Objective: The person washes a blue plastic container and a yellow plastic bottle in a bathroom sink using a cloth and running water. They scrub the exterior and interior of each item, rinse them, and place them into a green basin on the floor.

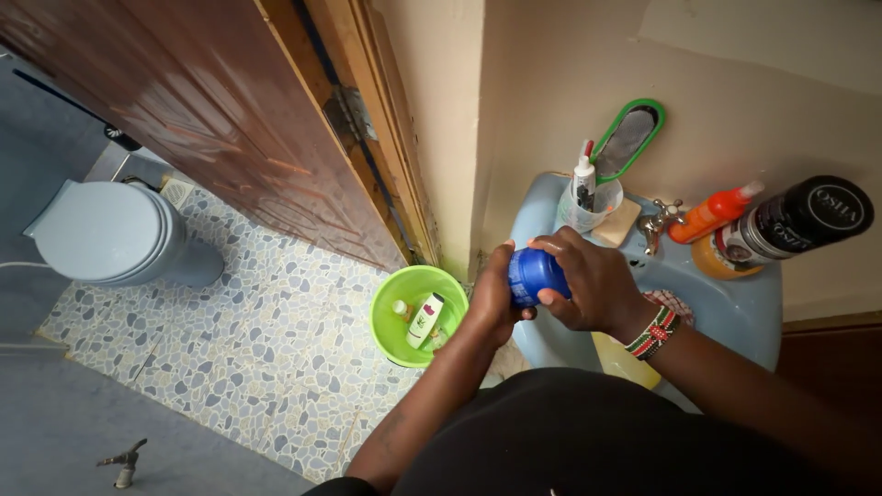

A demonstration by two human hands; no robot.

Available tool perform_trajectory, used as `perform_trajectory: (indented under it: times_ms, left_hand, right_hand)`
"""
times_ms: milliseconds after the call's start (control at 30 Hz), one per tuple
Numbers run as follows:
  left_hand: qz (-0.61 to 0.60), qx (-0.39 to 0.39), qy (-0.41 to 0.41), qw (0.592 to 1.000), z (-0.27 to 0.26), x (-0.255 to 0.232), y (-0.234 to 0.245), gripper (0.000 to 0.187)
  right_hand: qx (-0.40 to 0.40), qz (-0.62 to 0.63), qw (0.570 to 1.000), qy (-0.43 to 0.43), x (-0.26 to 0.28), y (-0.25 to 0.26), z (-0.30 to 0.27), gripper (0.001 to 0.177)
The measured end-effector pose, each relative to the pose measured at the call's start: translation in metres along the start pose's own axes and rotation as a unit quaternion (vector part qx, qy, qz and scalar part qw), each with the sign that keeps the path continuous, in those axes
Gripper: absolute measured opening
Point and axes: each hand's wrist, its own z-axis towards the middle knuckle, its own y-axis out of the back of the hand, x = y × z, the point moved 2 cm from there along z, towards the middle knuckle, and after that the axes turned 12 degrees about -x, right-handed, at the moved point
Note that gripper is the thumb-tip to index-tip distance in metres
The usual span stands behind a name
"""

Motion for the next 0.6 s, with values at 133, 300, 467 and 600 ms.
perform_trajectory:
  times_ms: [133,300,467,600]
  left_hand:
    - [0.218,-0.141,-0.349,0.9,-0.017,0.0,-0.005,0.047]
    - [0.347,-0.119,-0.61,0.703,-0.026,-0.014,0.0,0.036]
    - [0.359,-0.105,-0.587,0.718,-0.013,-0.007,0.009,0.035]
    - [0.196,-0.111,-0.268,0.937,0.016,0.008,0.015,0.048]
  right_hand:
    - [-0.051,0.111,0.977,-0.173,-0.016,-0.028,-0.023,0.051]
    - [-0.013,0.327,0.829,-0.454,-0.045,-0.068,-0.037,0.064]
    - [0.228,0.371,0.601,-0.67,-0.057,-0.058,-0.029,0.076]
    - [0.222,0.132,0.851,-0.458,-0.042,-0.041,-0.003,0.081]
